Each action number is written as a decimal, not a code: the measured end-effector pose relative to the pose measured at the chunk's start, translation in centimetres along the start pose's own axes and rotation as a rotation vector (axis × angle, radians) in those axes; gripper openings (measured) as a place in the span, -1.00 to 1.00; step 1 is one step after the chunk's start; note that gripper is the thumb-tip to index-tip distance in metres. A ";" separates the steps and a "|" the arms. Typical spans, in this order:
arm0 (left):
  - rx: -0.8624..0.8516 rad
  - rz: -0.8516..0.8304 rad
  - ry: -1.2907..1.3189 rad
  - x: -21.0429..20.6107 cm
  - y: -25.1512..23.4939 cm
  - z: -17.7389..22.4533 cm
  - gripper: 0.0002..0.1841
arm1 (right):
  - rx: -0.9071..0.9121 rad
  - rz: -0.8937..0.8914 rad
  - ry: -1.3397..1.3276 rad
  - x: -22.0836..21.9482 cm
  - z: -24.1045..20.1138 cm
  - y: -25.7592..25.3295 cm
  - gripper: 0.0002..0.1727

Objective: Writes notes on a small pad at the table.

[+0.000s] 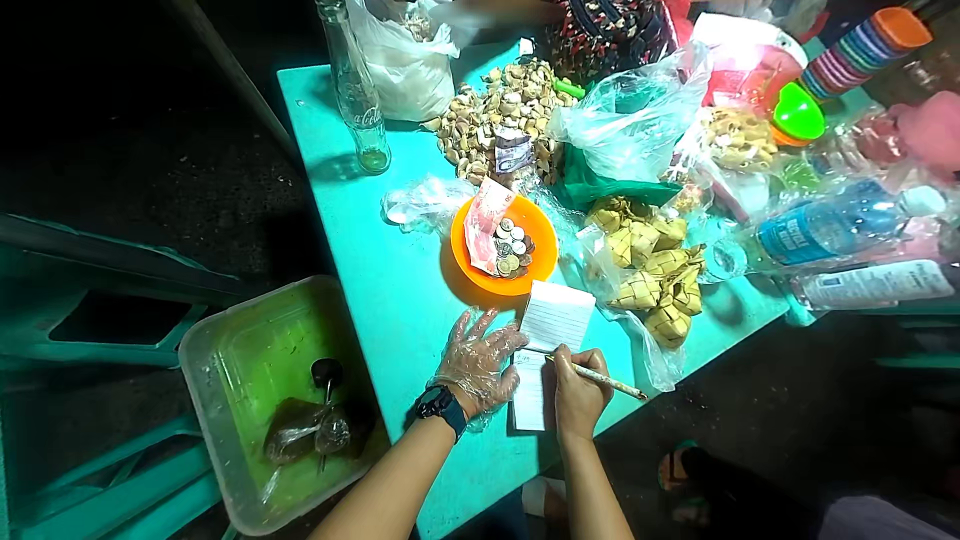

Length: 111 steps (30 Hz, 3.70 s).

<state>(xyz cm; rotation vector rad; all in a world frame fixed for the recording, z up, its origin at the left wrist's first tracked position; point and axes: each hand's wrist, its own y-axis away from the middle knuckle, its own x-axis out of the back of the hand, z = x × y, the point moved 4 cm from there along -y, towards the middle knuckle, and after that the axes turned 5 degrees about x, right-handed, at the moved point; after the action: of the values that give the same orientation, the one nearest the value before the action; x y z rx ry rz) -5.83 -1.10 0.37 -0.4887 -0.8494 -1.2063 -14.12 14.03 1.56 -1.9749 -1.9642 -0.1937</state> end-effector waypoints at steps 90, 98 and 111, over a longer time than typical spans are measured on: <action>-0.021 0.013 0.035 0.6 0.2 0.2 -0.40 | 0.164 -0.159 -0.012 -1.4 0.1 2.6 -0.64; -0.029 0.032 0.035 0.4 0.2 0.2 -0.40 | 0.222 -0.120 0.097 -1.3 -0.2 2.8 -0.64; -0.020 0.025 0.025 0.5 0.2 0.2 -0.40 | 0.178 -0.115 0.022 -1.2 -0.1 2.5 -0.65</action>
<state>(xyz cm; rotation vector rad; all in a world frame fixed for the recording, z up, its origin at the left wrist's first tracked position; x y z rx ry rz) -5.67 -1.18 0.86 -0.4977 -0.8082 -1.1971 -11.62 12.92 0.85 -1.7442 -2.0073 -0.0655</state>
